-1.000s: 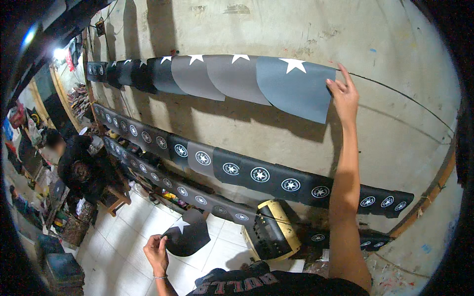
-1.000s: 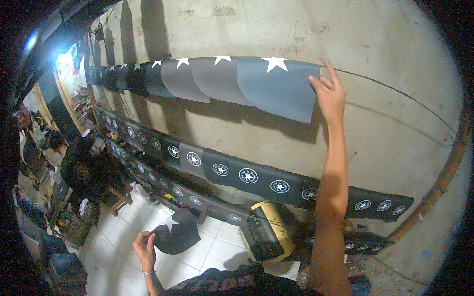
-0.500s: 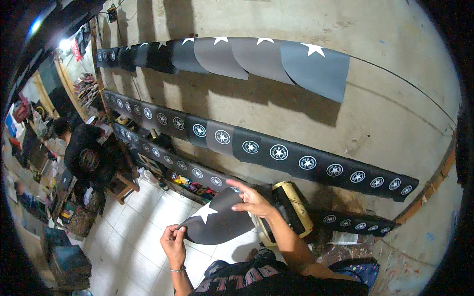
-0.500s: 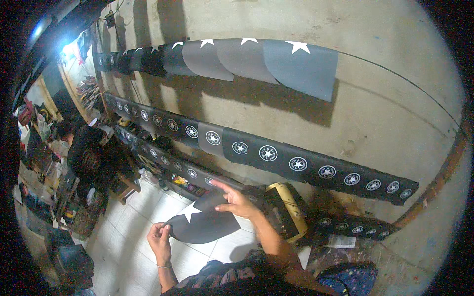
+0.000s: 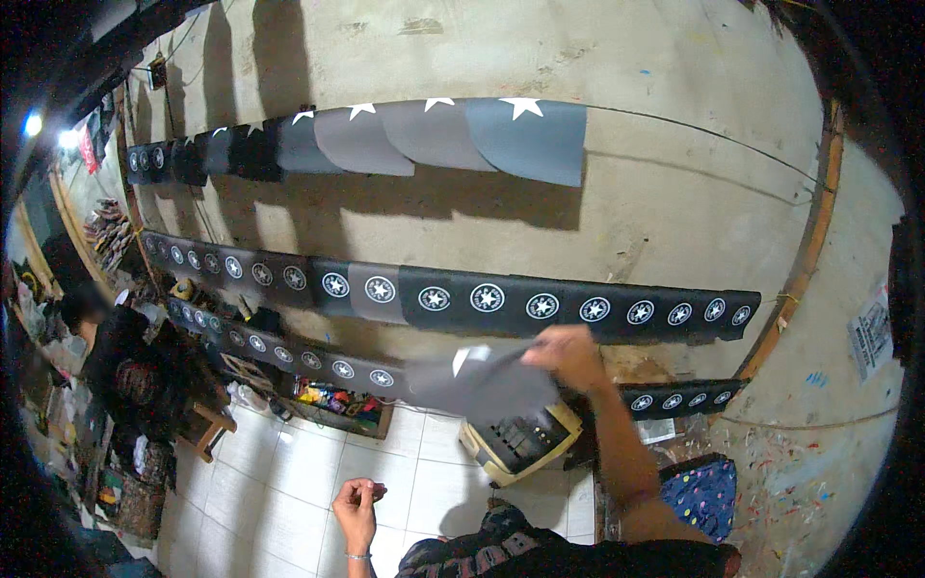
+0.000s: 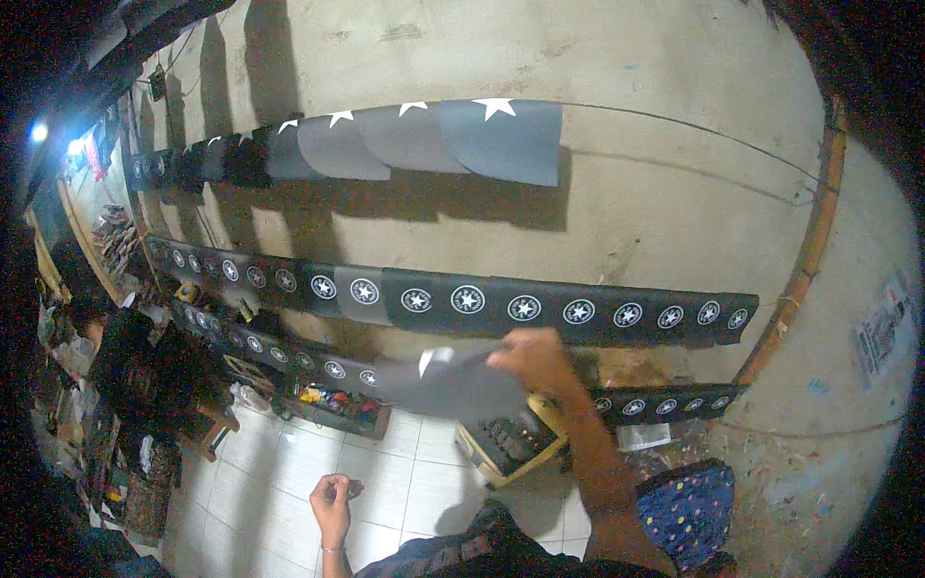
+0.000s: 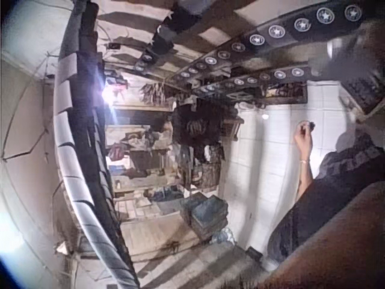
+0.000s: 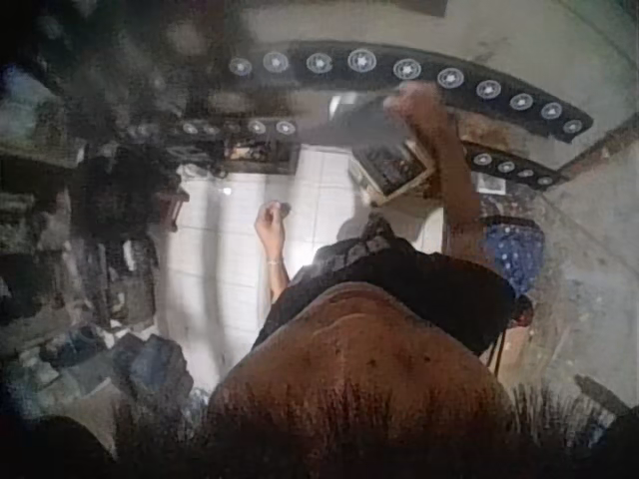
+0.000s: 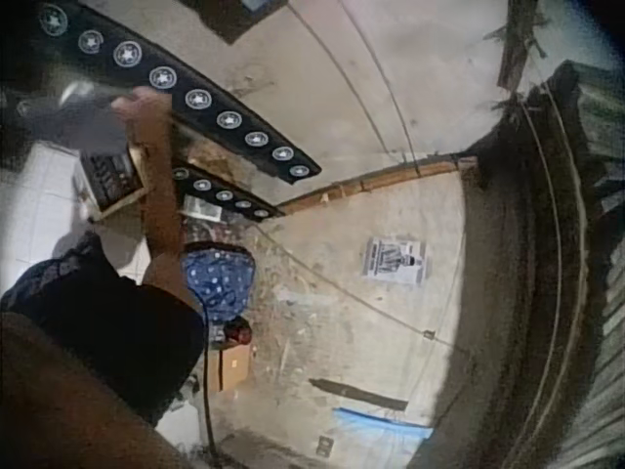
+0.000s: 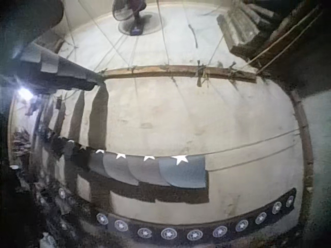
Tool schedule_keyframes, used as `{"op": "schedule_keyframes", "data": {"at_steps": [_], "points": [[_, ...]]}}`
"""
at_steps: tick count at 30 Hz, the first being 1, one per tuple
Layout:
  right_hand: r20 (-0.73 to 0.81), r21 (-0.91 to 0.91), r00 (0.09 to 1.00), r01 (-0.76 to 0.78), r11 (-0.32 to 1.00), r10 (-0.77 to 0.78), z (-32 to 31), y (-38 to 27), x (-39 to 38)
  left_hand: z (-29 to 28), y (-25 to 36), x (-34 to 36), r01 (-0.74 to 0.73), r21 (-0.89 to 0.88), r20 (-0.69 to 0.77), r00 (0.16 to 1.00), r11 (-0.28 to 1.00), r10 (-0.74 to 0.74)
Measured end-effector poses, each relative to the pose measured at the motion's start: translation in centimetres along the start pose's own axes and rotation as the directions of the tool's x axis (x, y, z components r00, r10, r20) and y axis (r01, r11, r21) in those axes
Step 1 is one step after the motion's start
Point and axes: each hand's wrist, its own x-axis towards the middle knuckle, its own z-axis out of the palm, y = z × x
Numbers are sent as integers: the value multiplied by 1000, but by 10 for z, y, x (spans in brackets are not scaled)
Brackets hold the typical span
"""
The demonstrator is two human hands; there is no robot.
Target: The person repeatedly picks up black decorative cutouts with white stars from a workbench and places them on a wall rack or floor area. The person handles the cutouts one at a time, moving them between the bench and the wall or floor.
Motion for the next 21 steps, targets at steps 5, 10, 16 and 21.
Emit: {"op": "schedule_keyframes", "data": {"at_steps": [5,10,16,21], "points": [[-671,176,740,223,959,-49,-164,-37,34,28,0,4,-3,55,30,1000,998,1],[-712,62,647,443,894,-271,-282,-13,109,82,-9,10,-15,63,52,999,998,12],[-547,284,812,409,867,-203,-305,54,163,147,2,-2,-34,164,40,999,986,28],[-481,330,855,381,863,-194,-303,76,179,172,-19,-16,6,81,-13,1000,997,-5]]}}
